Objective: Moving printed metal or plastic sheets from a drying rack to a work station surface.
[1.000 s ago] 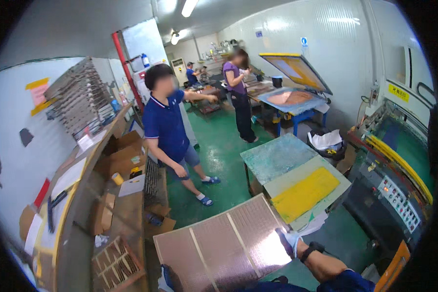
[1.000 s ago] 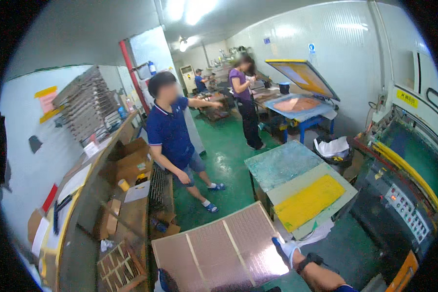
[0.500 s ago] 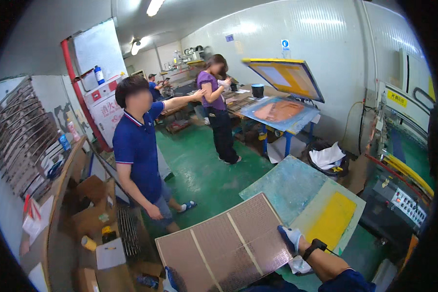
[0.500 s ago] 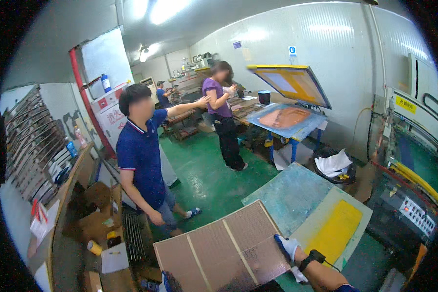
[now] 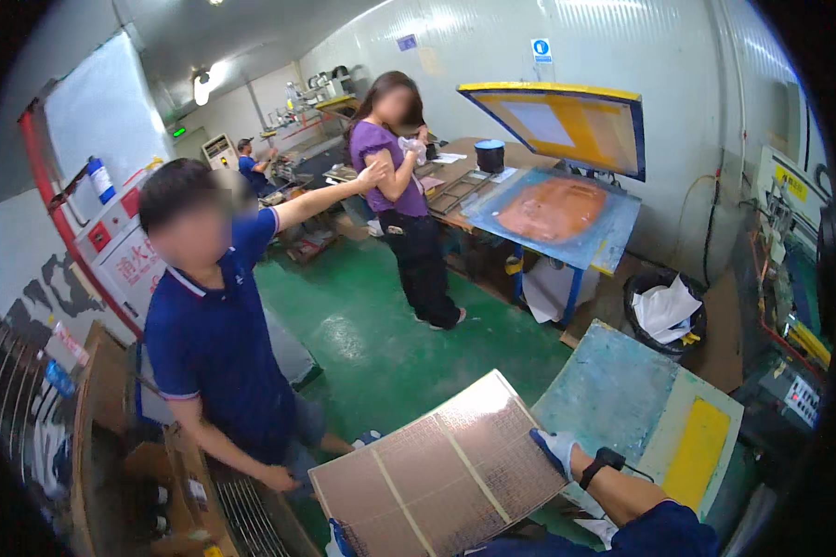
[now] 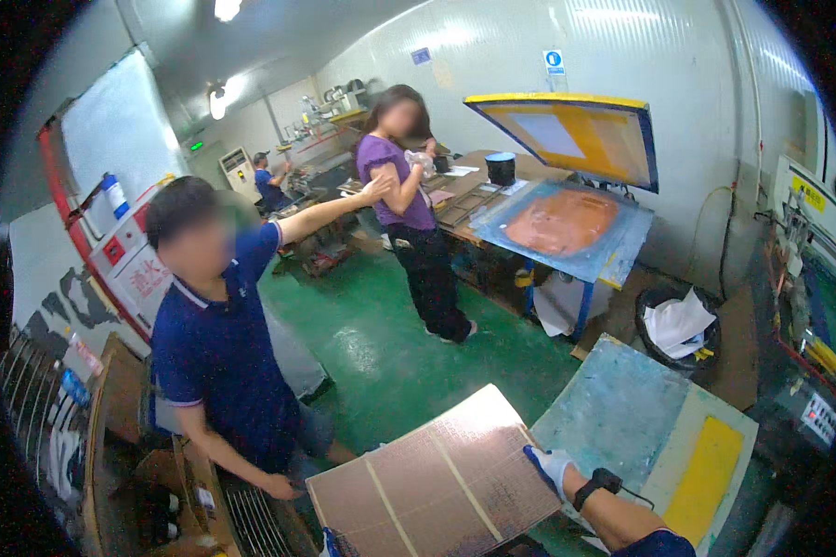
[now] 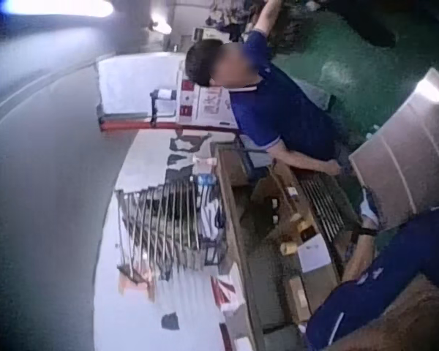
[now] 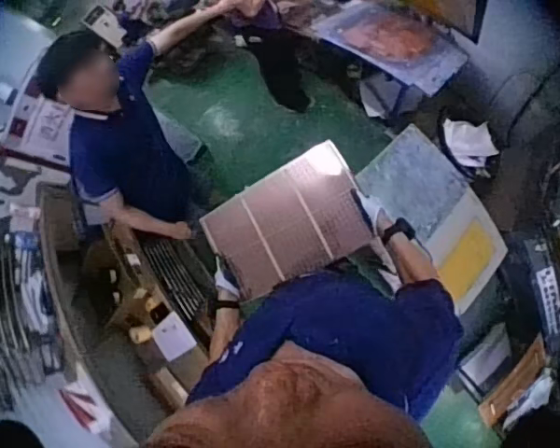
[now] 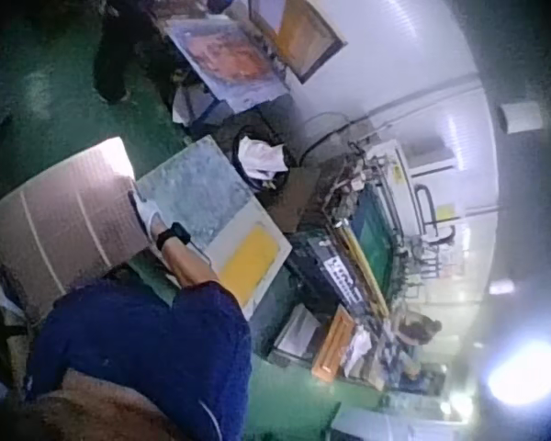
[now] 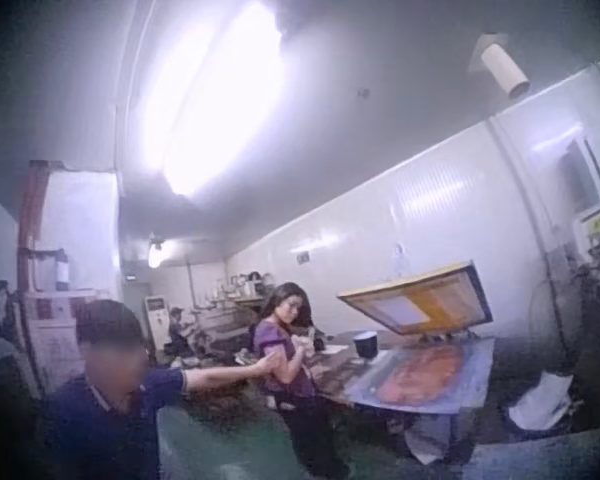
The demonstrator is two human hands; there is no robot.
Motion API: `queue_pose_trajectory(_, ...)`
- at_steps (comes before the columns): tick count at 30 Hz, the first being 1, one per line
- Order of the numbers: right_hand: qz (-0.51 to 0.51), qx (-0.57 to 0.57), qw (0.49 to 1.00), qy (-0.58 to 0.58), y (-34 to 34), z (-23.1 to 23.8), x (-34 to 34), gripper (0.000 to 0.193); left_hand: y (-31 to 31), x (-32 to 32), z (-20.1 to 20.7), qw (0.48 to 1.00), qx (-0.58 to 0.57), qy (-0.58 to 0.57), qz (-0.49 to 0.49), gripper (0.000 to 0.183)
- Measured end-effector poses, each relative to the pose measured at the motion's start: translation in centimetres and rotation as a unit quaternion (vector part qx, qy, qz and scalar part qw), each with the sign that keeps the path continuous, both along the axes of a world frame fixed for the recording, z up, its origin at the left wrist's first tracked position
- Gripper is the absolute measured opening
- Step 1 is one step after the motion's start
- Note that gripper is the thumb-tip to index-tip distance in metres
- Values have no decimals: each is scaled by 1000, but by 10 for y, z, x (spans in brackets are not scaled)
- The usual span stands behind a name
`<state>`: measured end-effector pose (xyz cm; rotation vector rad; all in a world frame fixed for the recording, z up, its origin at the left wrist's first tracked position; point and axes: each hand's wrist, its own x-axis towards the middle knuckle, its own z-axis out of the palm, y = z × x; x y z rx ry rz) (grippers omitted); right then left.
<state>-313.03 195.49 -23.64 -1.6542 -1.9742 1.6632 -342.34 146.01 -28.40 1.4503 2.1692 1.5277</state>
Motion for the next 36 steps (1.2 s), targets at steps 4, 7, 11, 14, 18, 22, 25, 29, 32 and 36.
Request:
queue_pose_trajectory(4, -90, -59, 994, 19, 20, 112, -91, 65, 65, -85, 10, 981, -26, -175, 75, 53)
queue_pose_trajectory(7, -121, -57, 989, 58, 49, 114, -141, 65, 105, -175, -24, 906, 17, -410, 104, 54)
queue_pose_trajectory(11, -161, -48, 984, 50, 89, 106, -193, 65, 183, -269, -32, 663, 85, -734, 123, 54)
queue_pose_trajectory(14, -195, -50, 976, 87, 125, 106, -222, 64, 259, -319, -52, 693, 120, -648, 293, 34)
queue_pose_trajectory(18, -205, 7, 977, 50, 185, 137, -256, 61, 368, -348, 39, 702, 26, -698, 137, 43)
queue_pose_trajectory(22, -263, -7, 958, 112, 279, 107, -293, 63, 476, -401, 18, 732, 32, -673, 99, 50)
queue_pose_trajectory(25, -253, -5, 966, 44, 360, 114, -328, 66, 561, -435, 3, 761, 16, -633, 141, 55)
queue_pose_trajectory(29, -216, 74, 973, 13, 474, 142, -389, 66, 677, -463, 45, 728, 43, -681, 61, 62)
queue_pose_trajectory(32, -123, 156, 979, -55, 566, 171, -436, 66, 757, -496, 52, 732, 32, -676, 81, 61)
queue_pose_trajectory(36, -139, 78, 987, 16, 676, 189, -495, 71, 849, -531, 61, 689, 37, -723, 19, 62)
